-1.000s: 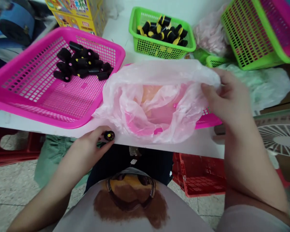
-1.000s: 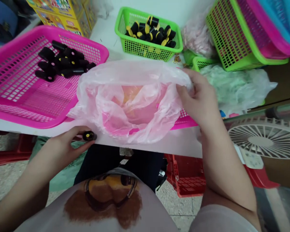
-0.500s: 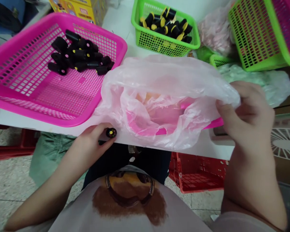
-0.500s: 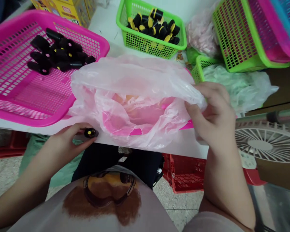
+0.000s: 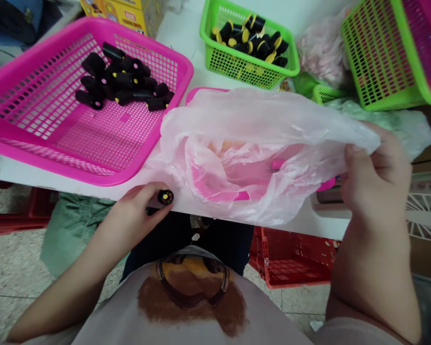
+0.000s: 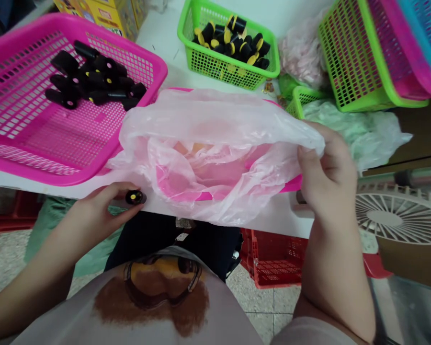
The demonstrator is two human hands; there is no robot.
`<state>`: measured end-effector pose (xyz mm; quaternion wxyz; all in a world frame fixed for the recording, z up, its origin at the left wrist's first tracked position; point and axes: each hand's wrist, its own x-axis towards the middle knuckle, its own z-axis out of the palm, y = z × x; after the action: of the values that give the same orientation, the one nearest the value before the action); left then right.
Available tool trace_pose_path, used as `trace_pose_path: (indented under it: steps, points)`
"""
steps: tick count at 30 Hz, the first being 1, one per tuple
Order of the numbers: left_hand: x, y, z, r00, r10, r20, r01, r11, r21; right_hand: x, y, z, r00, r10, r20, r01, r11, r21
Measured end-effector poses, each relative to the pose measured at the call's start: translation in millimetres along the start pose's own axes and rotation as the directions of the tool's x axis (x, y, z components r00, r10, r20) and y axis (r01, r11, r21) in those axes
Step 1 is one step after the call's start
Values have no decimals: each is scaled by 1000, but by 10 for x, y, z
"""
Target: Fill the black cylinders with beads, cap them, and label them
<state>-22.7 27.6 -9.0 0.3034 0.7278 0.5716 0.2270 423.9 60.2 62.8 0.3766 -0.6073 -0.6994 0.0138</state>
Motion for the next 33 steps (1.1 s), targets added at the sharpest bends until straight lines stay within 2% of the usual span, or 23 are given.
trace_pose_path:
  steps: [3,7,9,11,13,15,16,17,18,21,22,23,24,25,27,28,29,31,33]
  points:
    - [-5,18,-15,1000,4,4,-4,1000,1,0,-197,55,999,-5,-32,9,992,129]
    - [-24,27,-25,1000,-1,20,0,1000,13,-32,-434,169,990,-90,105,77,990,119]
    - [-32,17,-20,1000,-3,16,3,1000,24,-47,-532,271,957,-193,218,168,978,125]
    - [-35,2,-10,1000,-2,10,1,1000,26,-45,-614,400,874,-282,395,228,957,178]
    - [-31,-10,1,1000,6,15,-7,1000,20,-21,-669,533,734,-342,586,225,938,265]
    - [-26,-13,6,1000,13,18,-13,1000,21,17,-696,633,605,-379,700,214,924,315]
    - [-23,-10,5,1000,17,14,-18,1000,22,39,-708,660,571,-380,728,217,925,312]
    - [-22,-6,3,1000,21,14,-21,999,24,61,-727,669,567,-365,738,227,931,286]
    - [-21,-2,0,1000,24,12,-24,999,24,82,-760,659,594,-339,729,244,940,238]
    - [-21,2,-8,999,27,26,-27,1000,10,108,-980,567,782,-256,569,293,956,28]
    - [-21,-3,-7,999,25,31,-25,1000,4,92,-1092,539,827,-268,494,321,947,-24]
    - [-20,-9,-5,999,21,33,-21,1000,-3,59,-1215,528,843,-311,438,370,927,-54]
    - [-18,-16,-2,999,18,37,-18,1000,-11,7,-1339,539,826,-383,413,447,892,-67]
    - [-18,-22,0,999,15,43,-14,1000,-19,-63,-1454,574,776,-471,418,546,835,-73]
    - [-22,-28,-1,999,12,45,-11,1000,-21,-234,-1629,716,631,-601,490,729,676,-109]
    - [-28,-27,-6,999,13,43,-12,1000,-14,-321,-1678,813,572,-626,530,786,602,-139]
    - [-38,-25,-14,999,14,40,-14,1000,-5,-400,-1700,916,542,-628,559,816,553,-171]
    - [-67,-24,-34,999,23,31,-23,1000,12,-508,-1680,1107,546,-612,572,817,539,-205]
    - [-103,-37,-53,999,35,30,-36,999,21,-537,-1620,1236,561,-623,545,796,586,-149]
